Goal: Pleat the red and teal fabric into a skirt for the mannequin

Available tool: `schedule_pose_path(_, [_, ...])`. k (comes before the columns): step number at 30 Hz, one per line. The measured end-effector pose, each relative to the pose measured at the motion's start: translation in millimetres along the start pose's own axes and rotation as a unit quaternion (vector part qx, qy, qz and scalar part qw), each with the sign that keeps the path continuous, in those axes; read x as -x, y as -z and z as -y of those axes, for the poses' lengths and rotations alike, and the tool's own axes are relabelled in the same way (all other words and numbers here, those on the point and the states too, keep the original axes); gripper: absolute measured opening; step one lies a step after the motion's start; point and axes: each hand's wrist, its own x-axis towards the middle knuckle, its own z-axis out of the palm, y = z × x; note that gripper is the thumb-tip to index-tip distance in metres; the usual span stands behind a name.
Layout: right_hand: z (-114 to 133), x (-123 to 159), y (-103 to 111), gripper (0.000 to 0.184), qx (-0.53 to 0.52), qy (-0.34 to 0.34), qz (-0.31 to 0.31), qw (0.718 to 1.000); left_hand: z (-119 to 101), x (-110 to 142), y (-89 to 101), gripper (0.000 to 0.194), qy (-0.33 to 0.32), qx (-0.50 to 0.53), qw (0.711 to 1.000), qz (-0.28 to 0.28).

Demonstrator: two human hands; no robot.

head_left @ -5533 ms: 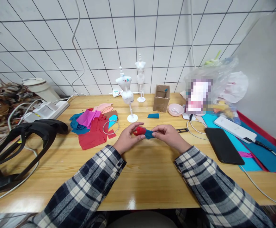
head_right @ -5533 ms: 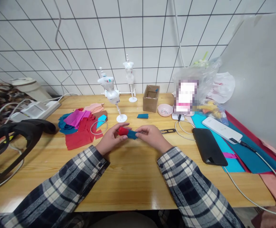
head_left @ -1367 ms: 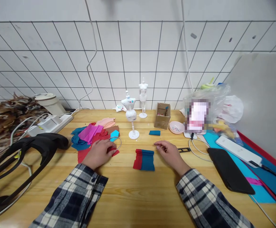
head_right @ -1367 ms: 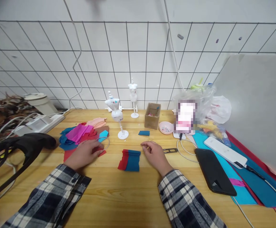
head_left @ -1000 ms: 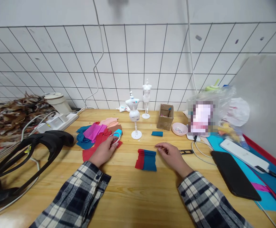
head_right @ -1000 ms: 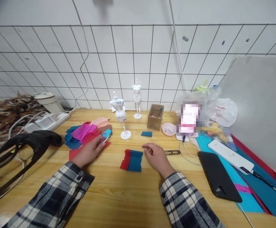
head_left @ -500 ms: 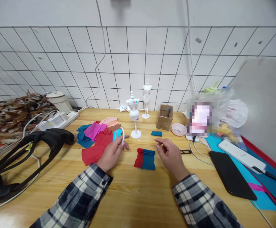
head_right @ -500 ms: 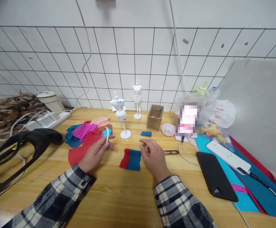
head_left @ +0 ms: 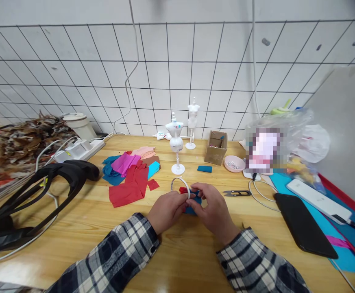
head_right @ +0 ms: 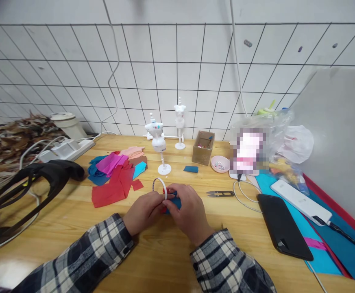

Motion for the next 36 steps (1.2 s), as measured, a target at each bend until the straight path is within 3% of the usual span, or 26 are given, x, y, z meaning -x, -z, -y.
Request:
schedule_pose_path(4, [-3.0,0.5,1.5,0.046,-0.006,0.002,0.029,1.000,-0.8,-1.5,0.2,0.042,-0.033,-0.017,0.999,0.014])
schedule_pose_path(9, [-3.5,0.2,4.6,0.028,0.002,0.007,0.009,1.000,-2.7,-2.5,2.9,0.042,-0.037,-0.032,0.999,0.022])
schedule_pose_path(18, [-4.8,-0.4,2.5,0.011,-0.011,0.037,0.016,0.999,-6.0,-3.2,6.6,0.030,-0.033,-0.068,0.996,0.037])
schedule_pose_path(26, [-6.0,-0.8,1.8,0.013,-0.021,0.016,0.030,0.999,-9.1,-4.5,7.3,0.027,-0.028,-0.082,0.995,0.048])
schedule_pose_path(30, [-7.8,0.2,-1.0,0.010,-0.017,-0.006,-0.005,1.000,-9.5,-4.6,5.4,0.023,-0.015,-0.093,0.995,0.045])
schedule_pose_path(33, [-8.2,0.1,-1.3,0.027,-0.011,0.000,-0.020,1.000,-8.9,-4.0,4.5,0.021,0.001,-0.093,0.995,0.043])
schedule_pose_path(36, [-7.9,-0.3,0.3,0.011,-0.002,0.032,-0.038,0.999,-8.2,-3.2,5.2,0.023,0.024,-0.088,0.995,0.029])
